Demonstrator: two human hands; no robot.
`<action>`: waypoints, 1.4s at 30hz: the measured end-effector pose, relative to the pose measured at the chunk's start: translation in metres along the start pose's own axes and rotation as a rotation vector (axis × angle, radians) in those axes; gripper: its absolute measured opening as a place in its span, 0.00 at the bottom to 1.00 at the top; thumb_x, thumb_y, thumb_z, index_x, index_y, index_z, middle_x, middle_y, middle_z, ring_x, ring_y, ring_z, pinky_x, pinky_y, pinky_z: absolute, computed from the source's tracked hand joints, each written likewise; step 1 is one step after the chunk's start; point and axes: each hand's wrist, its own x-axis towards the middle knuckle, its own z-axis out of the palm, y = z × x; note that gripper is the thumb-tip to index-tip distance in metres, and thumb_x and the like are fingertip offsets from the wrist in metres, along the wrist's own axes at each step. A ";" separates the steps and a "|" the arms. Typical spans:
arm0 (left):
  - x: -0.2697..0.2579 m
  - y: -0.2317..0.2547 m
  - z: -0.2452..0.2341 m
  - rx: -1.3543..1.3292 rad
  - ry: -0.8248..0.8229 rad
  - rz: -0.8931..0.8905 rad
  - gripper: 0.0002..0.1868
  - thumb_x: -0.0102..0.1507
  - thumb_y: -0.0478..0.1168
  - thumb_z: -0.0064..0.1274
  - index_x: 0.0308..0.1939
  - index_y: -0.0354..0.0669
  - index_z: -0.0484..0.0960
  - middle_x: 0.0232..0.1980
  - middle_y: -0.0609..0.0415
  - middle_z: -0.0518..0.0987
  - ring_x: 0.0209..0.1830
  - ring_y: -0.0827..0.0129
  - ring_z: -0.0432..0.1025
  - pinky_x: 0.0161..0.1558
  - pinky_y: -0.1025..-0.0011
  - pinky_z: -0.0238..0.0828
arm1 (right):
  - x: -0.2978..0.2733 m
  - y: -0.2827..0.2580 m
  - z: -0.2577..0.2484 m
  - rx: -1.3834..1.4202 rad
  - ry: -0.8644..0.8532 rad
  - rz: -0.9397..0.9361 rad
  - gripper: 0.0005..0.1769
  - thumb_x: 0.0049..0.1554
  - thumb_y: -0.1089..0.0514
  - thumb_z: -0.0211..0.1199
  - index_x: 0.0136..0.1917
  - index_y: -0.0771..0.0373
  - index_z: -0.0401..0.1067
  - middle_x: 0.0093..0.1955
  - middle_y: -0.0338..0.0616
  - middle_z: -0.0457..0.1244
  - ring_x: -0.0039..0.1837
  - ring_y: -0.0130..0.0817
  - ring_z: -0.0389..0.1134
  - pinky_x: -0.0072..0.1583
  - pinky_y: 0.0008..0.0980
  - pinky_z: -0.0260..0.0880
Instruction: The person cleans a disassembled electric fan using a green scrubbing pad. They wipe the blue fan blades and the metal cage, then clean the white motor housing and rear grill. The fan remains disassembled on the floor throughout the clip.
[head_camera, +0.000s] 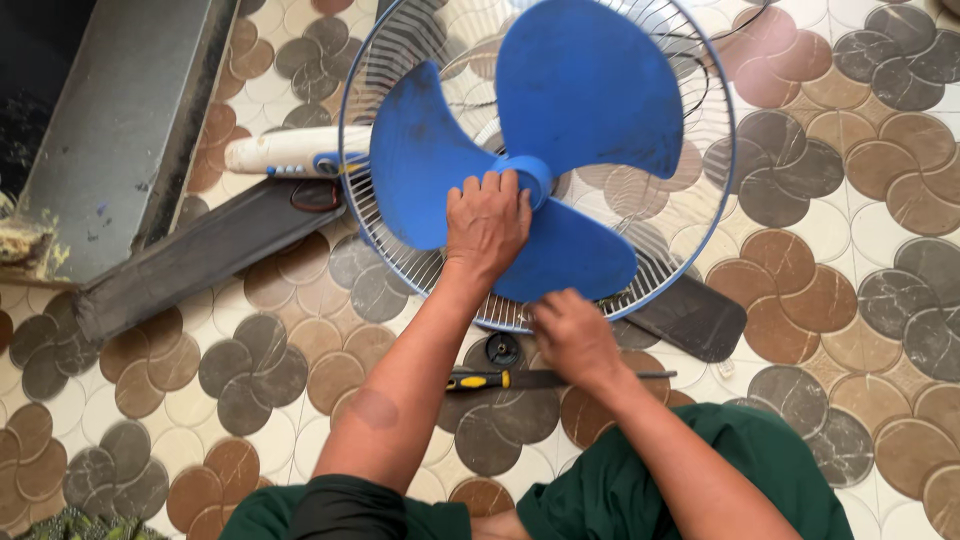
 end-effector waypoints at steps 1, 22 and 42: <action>0.003 -0.001 0.005 0.004 0.004 0.025 0.11 0.64 0.49 0.53 0.38 0.46 0.76 0.36 0.52 0.77 0.37 0.57 0.72 0.39 0.57 0.66 | 0.007 0.009 -0.010 0.008 0.075 0.022 0.12 0.49 0.60 0.71 0.48 0.60 0.77 0.47 0.43 0.66 0.52 0.44 0.66 0.53 0.41 0.69; -0.137 -0.018 -0.040 -0.314 -0.498 -0.167 0.16 0.59 0.46 0.62 0.43 0.40 0.78 0.41 0.46 0.79 0.44 0.48 0.74 0.45 0.52 0.69 | -0.027 0.038 -0.024 0.005 -0.489 0.142 0.14 0.40 0.63 0.69 0.43 0.65 0.79 0.43 0.52 0.70 0.49 0.54 0.71 0.49 0.47 0.72; -0.186 -0.024 -0.017 -0.781 -0.936 -0.263 0.12 0.60 0.42 0.59 0.46 0.44 0.84 0.42 0.47 0.85 0.43 0.53 0.79 0.47 0.57 0.74 | -0.012 0.057 -0.032 0.334 -1.055 0.275 0.23 0.48 0.45 0.74 0.52 0.59 0.78 0.47 0.44 0.73 0.53 0.41 0.74 0.55 0.41 0.72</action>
